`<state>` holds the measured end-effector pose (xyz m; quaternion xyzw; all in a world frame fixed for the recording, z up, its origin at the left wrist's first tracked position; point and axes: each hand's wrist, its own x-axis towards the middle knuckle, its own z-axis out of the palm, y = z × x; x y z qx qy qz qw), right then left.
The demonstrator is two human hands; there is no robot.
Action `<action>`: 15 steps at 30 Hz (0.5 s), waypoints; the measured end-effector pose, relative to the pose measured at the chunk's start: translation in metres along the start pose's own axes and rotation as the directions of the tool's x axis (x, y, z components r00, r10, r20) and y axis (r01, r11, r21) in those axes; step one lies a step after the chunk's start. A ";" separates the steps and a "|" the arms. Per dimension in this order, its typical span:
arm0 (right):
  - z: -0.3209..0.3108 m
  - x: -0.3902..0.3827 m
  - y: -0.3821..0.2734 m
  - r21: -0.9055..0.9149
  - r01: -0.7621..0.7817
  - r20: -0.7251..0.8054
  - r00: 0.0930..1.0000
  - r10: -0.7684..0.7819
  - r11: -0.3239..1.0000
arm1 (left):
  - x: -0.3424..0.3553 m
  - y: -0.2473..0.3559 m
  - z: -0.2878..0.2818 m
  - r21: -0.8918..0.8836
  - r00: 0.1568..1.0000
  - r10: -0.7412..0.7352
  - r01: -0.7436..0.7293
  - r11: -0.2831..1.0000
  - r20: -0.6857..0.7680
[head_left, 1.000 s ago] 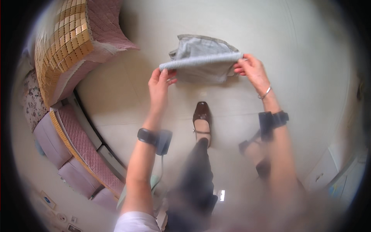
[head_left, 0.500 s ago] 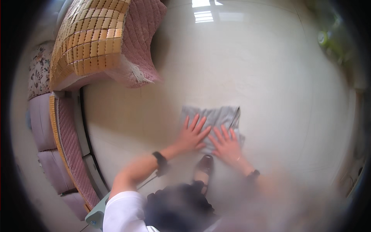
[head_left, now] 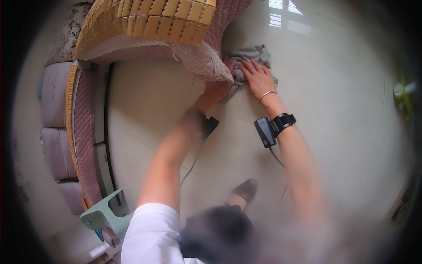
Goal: Cleaning the floor and the bottom of a cabinet with a cloth.
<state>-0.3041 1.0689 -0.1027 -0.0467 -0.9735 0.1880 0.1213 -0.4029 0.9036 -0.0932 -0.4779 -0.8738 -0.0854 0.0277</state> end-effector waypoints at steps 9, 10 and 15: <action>-0.064 -0.178 -0.027 0.039 -0.075 -0.029 0.997 0.076 0.996 | -0.067 0.118 -0.034 -0.213 0.946 0.266 -0.225 0.951 0.185; -0.060 -0.197 -0.053 0.100 -0.038 0.014 0.999 0.037 0.994 | -0.105 0.108 -0.044 -0.188 0.924 0.271 -0.226 0.956 0.271; -0.035 -0.217 -0.114 0.389 0.064 0.212 0.965 -0.157 0.919 | -0.209 0.047 -0.050 0.036 0.884 -0.060 0.049 0.998 0.463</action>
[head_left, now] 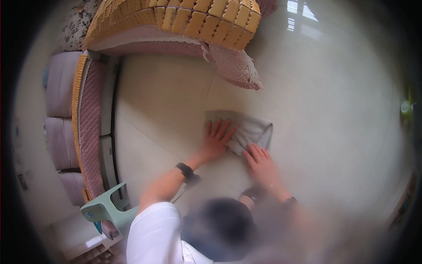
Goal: Cleaning the floor and the bottom of a cabinet with a cloth.
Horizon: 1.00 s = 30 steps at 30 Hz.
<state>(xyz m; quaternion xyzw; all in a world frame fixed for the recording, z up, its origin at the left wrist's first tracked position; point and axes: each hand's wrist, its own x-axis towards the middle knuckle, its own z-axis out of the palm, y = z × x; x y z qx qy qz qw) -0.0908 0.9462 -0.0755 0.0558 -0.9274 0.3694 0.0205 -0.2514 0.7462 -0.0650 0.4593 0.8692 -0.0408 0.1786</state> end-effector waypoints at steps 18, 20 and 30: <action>-0.067 -0.003 0.042 -0.033 -0.248 -0.197 0.951 0.237 0.968 | 0.125 -0.081 -0.001 -0.122 0.778 -0.561 0.551 0.825 -0.283; -0.061 0.001 0.034 0.031 -0.278 -0.187 0.942 0.278 0.960 | 0.089 -0.085 0.008 -0.079 0.825 -0.446 0.448 0.890 -0.346; -0.075 -0.011 0.054 0.013 -0.359 -0.123 0.926 0.357 0.933 | 0.139 -0.237 0.007 -0.273 0.490 -0.847 0.803 0.530 -0.206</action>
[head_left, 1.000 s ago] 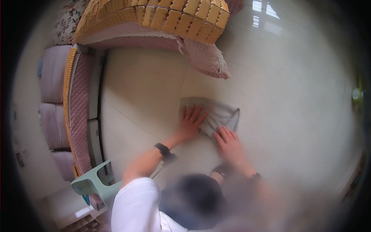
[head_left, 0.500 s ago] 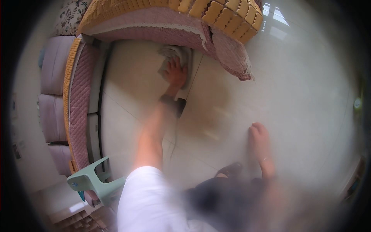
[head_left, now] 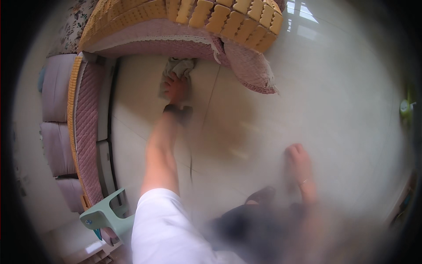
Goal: Cleaning the floor and the bottom of a cabinet with a cloth.
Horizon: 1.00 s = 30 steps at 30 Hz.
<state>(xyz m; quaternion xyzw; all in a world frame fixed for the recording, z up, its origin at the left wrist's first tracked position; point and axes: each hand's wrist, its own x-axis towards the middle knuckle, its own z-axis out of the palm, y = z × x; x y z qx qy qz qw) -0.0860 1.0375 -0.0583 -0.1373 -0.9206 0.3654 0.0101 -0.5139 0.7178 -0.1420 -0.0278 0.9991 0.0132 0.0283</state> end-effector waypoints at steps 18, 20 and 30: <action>-0.045 0.000 -0.008 -0.218 -0.020 -0.386 0.920 -0.067 0.976 | -0.314 0.192 -0.042 -0.302 0.168 0.983 -0.943 0.140 -0.068; -0.044 0.001 0.003 -0.269 0.061 -0.335 0.930 -0.152 0.961 | -0.292 0.187 -0.040 -0.251 0.206 0.978 -0.946 0.205 0.020; -0.038 -0.018 0.027 -0.146 -0.125 -0.360 0.931 0.065 0.981 | -0.184 0.354 -0.029 -0.004 0.792 0.609 -0.609 0.793 -0.041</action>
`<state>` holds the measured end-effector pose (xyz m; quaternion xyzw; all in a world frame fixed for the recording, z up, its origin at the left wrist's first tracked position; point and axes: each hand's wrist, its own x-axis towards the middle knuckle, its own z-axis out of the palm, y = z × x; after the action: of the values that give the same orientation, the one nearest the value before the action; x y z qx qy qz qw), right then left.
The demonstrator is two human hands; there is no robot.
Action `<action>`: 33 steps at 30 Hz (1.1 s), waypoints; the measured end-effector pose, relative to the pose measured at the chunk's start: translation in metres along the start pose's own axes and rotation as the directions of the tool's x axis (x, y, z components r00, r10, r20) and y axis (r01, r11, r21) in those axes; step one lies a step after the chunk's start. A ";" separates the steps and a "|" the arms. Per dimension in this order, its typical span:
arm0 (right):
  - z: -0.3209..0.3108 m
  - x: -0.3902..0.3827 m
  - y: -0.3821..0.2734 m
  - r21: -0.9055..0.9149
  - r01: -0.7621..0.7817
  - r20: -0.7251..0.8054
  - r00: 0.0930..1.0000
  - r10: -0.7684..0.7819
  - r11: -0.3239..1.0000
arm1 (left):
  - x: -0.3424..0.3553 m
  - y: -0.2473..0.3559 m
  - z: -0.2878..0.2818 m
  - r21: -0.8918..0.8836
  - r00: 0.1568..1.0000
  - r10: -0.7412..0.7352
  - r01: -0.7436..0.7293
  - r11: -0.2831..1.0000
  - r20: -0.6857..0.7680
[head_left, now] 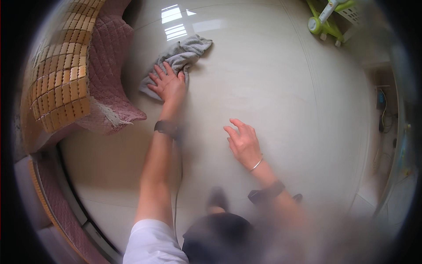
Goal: Cleaning the floor and the bottom of a cabinet with a cloth.
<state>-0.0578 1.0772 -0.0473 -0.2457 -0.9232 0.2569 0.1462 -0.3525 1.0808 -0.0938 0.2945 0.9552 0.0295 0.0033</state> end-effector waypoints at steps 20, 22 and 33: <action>-0.007 -0.049 0.061 -0.102 -0.237 -0.159 0.962 0.220 0.966 | -0.218 0.072 -0.020 -0.348 0.299 0.935 -0.870 0.349 0.189; 0.000 0.016 0.090 -0.108 -0.156 -0.154 0.978 0.138 0.982 | -0.173 0.089 -0.022 -0.257 0.442 0.881 -0.843 0.473 0.169; -0.109 0.156 0.263 -0.499 -0.222 0.090 0.948 0.305 0.837 | -0.098 0.221 -0.002 -0.274 0.588 0.809 -0.778 0.565 0.000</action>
<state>-0.0453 1.3997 -0.0783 -0.3772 -0.9238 0.0557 -0.0341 -0.1475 1.2076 -0.0800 0.6909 0.7066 0.1266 0.0858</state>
